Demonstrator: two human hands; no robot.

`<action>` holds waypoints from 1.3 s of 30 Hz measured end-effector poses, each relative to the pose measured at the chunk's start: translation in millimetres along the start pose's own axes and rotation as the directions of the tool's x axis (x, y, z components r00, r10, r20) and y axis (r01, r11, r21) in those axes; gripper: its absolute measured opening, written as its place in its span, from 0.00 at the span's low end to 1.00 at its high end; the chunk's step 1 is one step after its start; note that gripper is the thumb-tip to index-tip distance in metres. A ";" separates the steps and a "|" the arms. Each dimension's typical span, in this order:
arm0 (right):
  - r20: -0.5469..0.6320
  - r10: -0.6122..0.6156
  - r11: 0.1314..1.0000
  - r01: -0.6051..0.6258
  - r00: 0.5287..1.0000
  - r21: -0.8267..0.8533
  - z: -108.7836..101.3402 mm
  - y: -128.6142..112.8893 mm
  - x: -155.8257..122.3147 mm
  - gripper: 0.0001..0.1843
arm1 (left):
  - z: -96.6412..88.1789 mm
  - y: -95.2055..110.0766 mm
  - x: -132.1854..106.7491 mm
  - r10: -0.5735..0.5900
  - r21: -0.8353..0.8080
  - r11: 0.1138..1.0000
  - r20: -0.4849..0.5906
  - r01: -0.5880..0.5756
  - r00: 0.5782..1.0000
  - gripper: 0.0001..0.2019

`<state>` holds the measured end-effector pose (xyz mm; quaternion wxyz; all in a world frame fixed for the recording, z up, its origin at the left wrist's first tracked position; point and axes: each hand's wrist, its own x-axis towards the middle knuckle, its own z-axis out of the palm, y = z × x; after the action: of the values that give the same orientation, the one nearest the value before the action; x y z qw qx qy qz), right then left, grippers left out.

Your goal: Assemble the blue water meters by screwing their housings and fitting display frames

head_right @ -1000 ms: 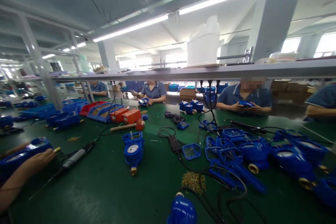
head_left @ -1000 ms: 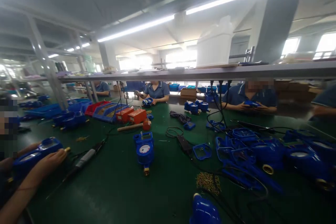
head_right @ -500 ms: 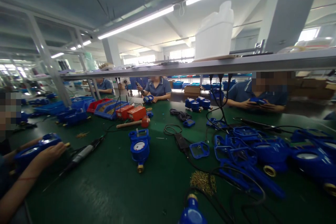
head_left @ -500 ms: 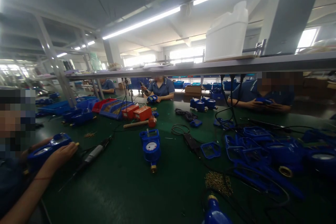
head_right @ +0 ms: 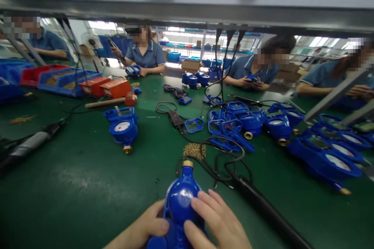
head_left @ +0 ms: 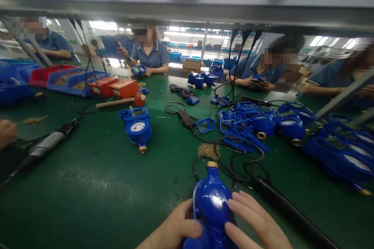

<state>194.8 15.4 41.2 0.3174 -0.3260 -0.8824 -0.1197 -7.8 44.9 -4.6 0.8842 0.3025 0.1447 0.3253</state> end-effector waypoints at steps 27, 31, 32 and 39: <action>0.281 -0.083 0.992 0.051 0.956 0.118 6.9 -18.1 30.9 0.18 | -15.5 -3.2 -8.5 -0.206 -0.073 0.979 -0.332 0.192 0.920 0.18; 0.303 -0.054 0.988 0.007 0.952 0.155 9.3 -16.5 30.5 0.20 | -16.3 0.0 -9.4 -0.227 -0.081 0.974 -0.314 0.212 0.922 0.18; 0.309 -0.065 0.988 0.018 0.949 0.152 8.8 -16.6 30.6 0.19 | -16.2 0.3 -9.7 -0.226 -0.083 0.974 -0.311 0.210 0.923 0.18; 0.289 -0.119 0.988 0.084 0.950 0.133 -1.1 -11.8 39.8 0.15 | -15.2 -1.2 -10.7 -0.226 -0.087 0.974 -0.318 0.208 0.921 0.18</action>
<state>164.3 25.8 67.4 0.1939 -0.2748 -0.9412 -0.0326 -22.1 43.8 -16.5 0.8861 0.2037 0.3130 0.2745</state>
